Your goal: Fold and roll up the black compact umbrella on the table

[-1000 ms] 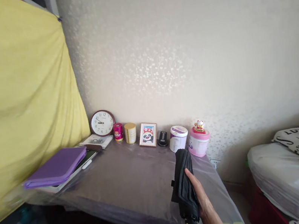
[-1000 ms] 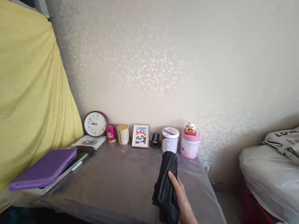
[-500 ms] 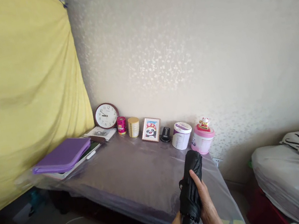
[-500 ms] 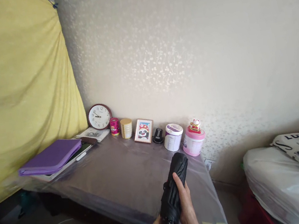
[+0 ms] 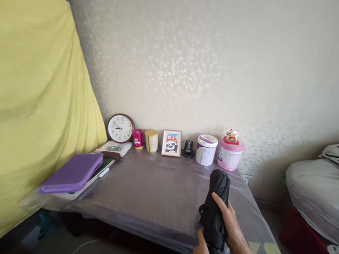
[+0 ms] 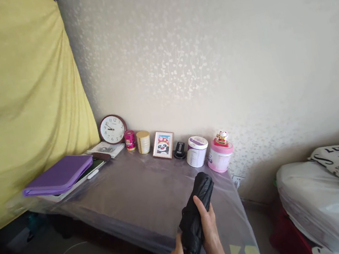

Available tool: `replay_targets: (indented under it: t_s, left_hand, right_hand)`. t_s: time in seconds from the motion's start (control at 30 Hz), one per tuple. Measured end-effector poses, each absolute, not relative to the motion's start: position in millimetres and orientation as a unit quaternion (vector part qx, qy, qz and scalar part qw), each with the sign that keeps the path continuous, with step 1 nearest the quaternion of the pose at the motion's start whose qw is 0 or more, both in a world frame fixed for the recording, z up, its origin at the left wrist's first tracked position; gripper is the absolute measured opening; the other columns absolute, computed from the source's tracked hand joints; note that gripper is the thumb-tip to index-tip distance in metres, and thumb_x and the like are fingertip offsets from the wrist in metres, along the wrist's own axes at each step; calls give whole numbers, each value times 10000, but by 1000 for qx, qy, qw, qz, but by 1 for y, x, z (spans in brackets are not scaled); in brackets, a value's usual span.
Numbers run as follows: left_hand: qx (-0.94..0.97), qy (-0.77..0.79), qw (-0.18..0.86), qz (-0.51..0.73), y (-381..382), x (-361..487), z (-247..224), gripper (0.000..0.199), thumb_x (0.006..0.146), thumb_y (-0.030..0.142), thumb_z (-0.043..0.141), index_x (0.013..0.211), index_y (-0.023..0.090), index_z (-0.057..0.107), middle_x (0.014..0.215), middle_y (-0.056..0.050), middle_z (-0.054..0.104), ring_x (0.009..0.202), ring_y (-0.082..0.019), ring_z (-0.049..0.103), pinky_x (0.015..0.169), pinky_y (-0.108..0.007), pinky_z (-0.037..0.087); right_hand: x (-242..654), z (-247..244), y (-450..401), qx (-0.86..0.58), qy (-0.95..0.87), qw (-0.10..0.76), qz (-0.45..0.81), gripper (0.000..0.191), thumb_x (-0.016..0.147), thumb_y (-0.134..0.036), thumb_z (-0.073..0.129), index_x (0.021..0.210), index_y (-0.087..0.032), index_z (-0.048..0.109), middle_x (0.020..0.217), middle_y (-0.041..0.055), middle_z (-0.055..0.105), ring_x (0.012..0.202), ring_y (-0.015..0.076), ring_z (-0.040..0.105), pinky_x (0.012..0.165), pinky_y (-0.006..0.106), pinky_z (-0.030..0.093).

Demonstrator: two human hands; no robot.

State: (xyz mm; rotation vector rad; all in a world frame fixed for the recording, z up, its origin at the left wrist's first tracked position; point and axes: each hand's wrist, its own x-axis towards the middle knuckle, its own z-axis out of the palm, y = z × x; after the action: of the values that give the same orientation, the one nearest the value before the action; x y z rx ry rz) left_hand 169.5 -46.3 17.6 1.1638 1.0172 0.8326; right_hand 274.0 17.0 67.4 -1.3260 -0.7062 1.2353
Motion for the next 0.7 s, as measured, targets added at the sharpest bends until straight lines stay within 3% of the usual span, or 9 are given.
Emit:
replay_targets:
  t_s: [0.1, 0.17, 0.23, 0.37, 0.47, 0.7]
  left_hand:
    - [473, 336, 742, 334, -47, 172, 31, 648, 623, 269, 558, 1210, 152, 312, 525, 55, 522, 451, -106, 473, 495, -217, 341]
    - [458, 337, 758, 320, -49, 175, 35, 629, 626, 246, 542, 1211, 156, 330, 453, 83, 465, 407, -85, 412, 472, -202, 314]
    - [467, 387, 719, 339, -52, 177, 33, 628, 610, 202, 546, 1207, 176, 353, 491, 82, 468, 433, -83, 419, 488, -203, 325]
    - [515, 474, 578, 419, -55, 174, 22, 719, 582, 146, 562, 1256, 185, 315, 789, -11, 582, 718, -150, 558, 686, -242, 386]
    - [538, 516, 552, 372, -55, 166, 20, 813, 589, 166, 573, 1320, 183, 219, 768, -26, 586, 706, -173, 567, 673, -264, 386]
    - [438, 298, 782, 328, -50, 164, 37, 679, 611, 233, 481, 1246, 167, 251, 515, 47, 529, 426, -98, 462, 489, -213, 344]
  right_hand:
    - [276, 67, 16, -555, -294, 546, 554, 623, 553, -578, 637, 976, -125, 573, 537, -5, 595, 442, 174, 558, 415, 276, 452]
    - [277, 67, 16, -556, -307, 541, 551, 607, 553, -570, 640, 968, -130, 585, 563, -4, 606, 470, 175, 569, 438, 276, 462]
    - [276, 67, 16, -564, -329, 537, 533, 583, 560, -538, 656, 980, -141, 583, 602, -7, 618, 520, 178, 584, 479, 272, 475]
    - [273, 64, 17, -598, -343, 542, 480, 583, 545, -483, 691, 1003, -147, 559, 630, -15, 621, 579, 180, 593, 529, 267, 487]
    - [272, 59, 16, -595, -321, 557, 483, 575, 532, -476, 700, 990, -158, 562, 632, -22, 624, 566, 169, 589, 528, 259, 483]
    - [277, 55, 11, -545, -283, 545, 570, 516, 576, -585, 614, 792, -116, 608, 517, 11, 585, 415, 158, 538, 435, 285, 457]
